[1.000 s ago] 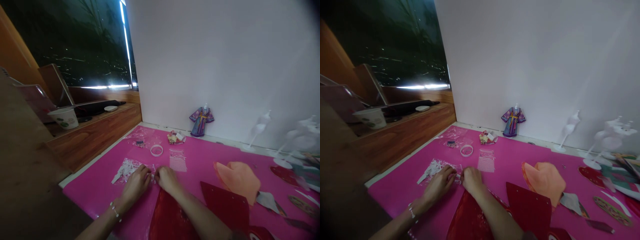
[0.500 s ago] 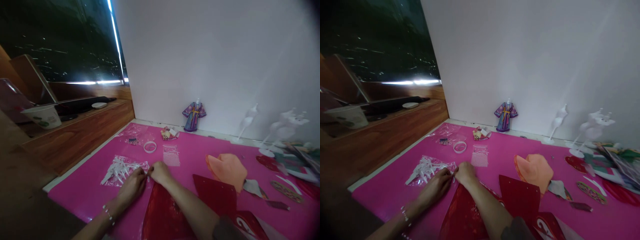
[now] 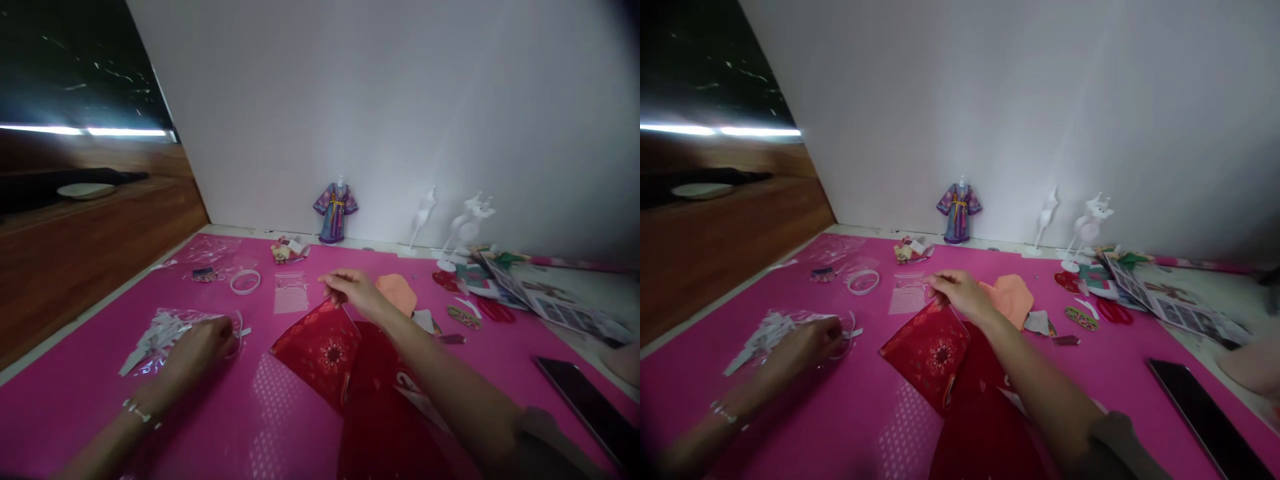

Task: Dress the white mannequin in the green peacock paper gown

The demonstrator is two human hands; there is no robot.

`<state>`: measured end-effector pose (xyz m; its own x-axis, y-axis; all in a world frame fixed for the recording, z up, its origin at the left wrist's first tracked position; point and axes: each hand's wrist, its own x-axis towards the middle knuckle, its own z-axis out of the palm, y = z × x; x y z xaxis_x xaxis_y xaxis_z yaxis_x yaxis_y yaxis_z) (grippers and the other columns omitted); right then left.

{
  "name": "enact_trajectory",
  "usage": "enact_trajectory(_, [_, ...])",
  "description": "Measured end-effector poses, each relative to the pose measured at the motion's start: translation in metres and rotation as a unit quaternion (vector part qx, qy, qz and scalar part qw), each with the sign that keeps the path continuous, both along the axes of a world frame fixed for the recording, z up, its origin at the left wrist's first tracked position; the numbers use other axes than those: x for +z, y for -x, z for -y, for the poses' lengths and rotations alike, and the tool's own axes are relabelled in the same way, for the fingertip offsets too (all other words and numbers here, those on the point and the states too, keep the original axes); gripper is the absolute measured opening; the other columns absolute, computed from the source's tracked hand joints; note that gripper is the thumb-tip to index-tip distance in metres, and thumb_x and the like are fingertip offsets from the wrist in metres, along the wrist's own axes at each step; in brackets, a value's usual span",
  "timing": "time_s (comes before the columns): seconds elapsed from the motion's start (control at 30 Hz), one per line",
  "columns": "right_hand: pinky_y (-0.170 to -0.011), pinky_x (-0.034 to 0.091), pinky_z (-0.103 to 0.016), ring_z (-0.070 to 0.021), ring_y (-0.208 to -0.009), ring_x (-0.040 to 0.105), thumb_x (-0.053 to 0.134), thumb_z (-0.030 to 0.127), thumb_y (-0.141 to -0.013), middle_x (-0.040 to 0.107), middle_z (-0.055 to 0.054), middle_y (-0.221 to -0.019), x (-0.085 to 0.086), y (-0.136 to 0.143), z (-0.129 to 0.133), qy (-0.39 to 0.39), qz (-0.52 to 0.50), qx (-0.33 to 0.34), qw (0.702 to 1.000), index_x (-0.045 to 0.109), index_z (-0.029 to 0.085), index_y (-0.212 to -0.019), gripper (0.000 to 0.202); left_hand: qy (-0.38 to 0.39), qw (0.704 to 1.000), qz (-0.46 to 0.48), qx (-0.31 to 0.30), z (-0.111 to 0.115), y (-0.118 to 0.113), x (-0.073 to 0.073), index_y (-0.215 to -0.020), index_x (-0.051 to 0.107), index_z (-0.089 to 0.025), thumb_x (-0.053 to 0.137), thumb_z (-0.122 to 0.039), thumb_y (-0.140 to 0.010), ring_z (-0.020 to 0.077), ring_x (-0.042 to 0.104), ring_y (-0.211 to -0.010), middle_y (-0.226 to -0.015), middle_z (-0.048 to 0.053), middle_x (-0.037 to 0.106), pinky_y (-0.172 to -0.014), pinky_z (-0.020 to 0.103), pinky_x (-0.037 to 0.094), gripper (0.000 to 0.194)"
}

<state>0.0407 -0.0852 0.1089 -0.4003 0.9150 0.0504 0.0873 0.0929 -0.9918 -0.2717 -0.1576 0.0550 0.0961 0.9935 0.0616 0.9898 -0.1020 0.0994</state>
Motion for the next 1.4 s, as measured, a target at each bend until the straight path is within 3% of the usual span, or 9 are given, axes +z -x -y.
enact_trajectory(0.2, [-0.052,0.046,-0.024,-0.0074,-0.049,0.053,0.069,0.051,-0.067,0.062,0.001,-0.063,-0.035,0.005,-0.007,0.048,-0.086,0.001,0.995,0.070,0.015,-0.081,0.039,-0.092,0.994,-0.031,-0.048,0.007,-0.053,0.018,-0.099,0.061,-0.019,0.036,-0.033,-0.094,0.0214,0.063,-0.084,-0.111,0.011,0.058,-0.065,0.030,0.047,0.029])
enact_trajectory(0.33, [-0.059,0.050,-0.029,-0.0115,-0.059,0.058,0.062,0.058,-0.071,0.064,-0.003,-0.072,-0.037,0.008,-0.014,0.032,-0.101,-0.005,0.994,0.069,0.016,-0.087,0.046,-0.007,0.954,0.035,-0.299,0.021,-0.112,-0.005,-0.115,0.061,-0.021,0.046,-0.022,-0.091,0.0231,0.059,-0.112,-0.126,0.010,0.061,-0.091,0.034,0.051,0.028])
enact_trajectory(0.57, [-0.086,0.047,-0.044,-0.0217,-0.083,0.061,0.066,0.031,-0.075,0.068,-0.007,-0.085,-0.046,-0.084,0.031,-0.077,0.062,-0.069,0.993,0.071,0.018,-0.083,0.016,-0.086,0.965,-0.063,-0.238,0.055,-0.091,-0.045,-0.120,0.064,-0.018,0.048,-0.037,-0.090,0.0345,0.062,-0.111,-0.125,0.014,0.064,-0.085,0.050,0.055,0.039])
enact_trajectory(0.67, [-0.100,0.039,-0.051,-0.0308,-0.111,0.057,0.066,0.022,-0.075,0.068,-0.013,-0.115,-0.069,-0.119,0.078,-0.098,0.161,-0.035,0.981,0.072,0.020,-0.106,0.032,-0.106,0.964,-0.095,-0.224,0.062,-0.081,-0.038,-0.101,0.072,-0.024,0.044,-0.030,-0.089,0.0324,0.068,-0.092,-0.107,0.010,0.072,-0.071,0.048,0.057,0.031])
enact_trajectory(0.73, [-0.108,0.033,-0.052,-0.0314,-0.131,0.044,0.059,0.026,-0.084,0.053,-0.013,-0.140,-0.082,-0.135,0.102,-0.164,0.316,0.028,0.934,0.061,0.021,-0.127,0.043,-0.098,0.969,-0.116,-0.195,0.063,-0.088,-0.029,-0.083,0.073,-0.025,0.042,-0.028,-0.088,0.0303,0.067,-0.077,-0.089,0.008,0.073,-0.062,0.046,0.055,0.032])
enact_trajectory(0.87, [-0.110,0.033,-0.051,-0.0285,-0.135,0.039,0.042,0.026,-0.095,0.048,-0.012,-0.144,-0.089,-0.163,0.128,-0.214,0.440,0.004,0.872,0.054,0.019,-0.133,0.040,-0.078,0.974,-0.134,-0.163,0.058,-0.122,-0.013,-0.071,0.070,-0.023,0.041,-0.024,-0.086,0.0280,0.063,-0.064,-0.070,0.007,0.068,-0.055,0.043,0.052,0.033])
enact_trajectory(1.0, [-0.081,0.052,-0.036,-0.0213,-0.096,0.063,0.040,0.023,-0.096,0.066,-0.010,-0.110,-0.079,-0.187,0.156,-0.202,0.441,-0.059,0.873,0.065,0.022,-0.107,0.028,-0.009,0.968,0.023,-0.249,0.047,-0.166,-0.009,-0.087,0.068,-0.022,0.041,-0.019,-0.091,0.0231,0.066,-0.079,-0.091,0.005,0.071,-0.070,0.039,0.056,0.027])
enact_trajectory(1.13, [-0.069,0.049,-0.034,-0.0206,-0.081,0.061,0.051,0.023,-0.090,0.065,-0.005,-0.096,-0.076,-0.194,0.182,-0.167,0.491,-0.013,0.855,0.065,0.024,-0.093,0.015,0.063,0.916,0.119,-0.377,0.022,-0.211,-0.020,-0.124,0.058,-0.019,0.036,-0.016,-0.096,0.0215,0.053,-0.124,-0.135,0.007,0.057,-0.103,0.038,0.046,0.036])
enact_trajectory(1.4, [-0.082,0.056,-0.033,-0.0213,-0.098,0.066,0.052,0.018,-0.090,0.069,-0.007,-0.110,-0.093,-0.219,0.201,-0.275,0.487,-0.063,0.826,0.068,0.026,-0.099,0.020,0.103,0.945,0.018,-0.310,-0.011,-0.216,-0.033,-0.148,0.027,-0.022,0.035,-0.039,-0.098,0.0273,0.015,-0.145,-0.157,0.006,0.018,-0.114,0.056,0.022,0.054])
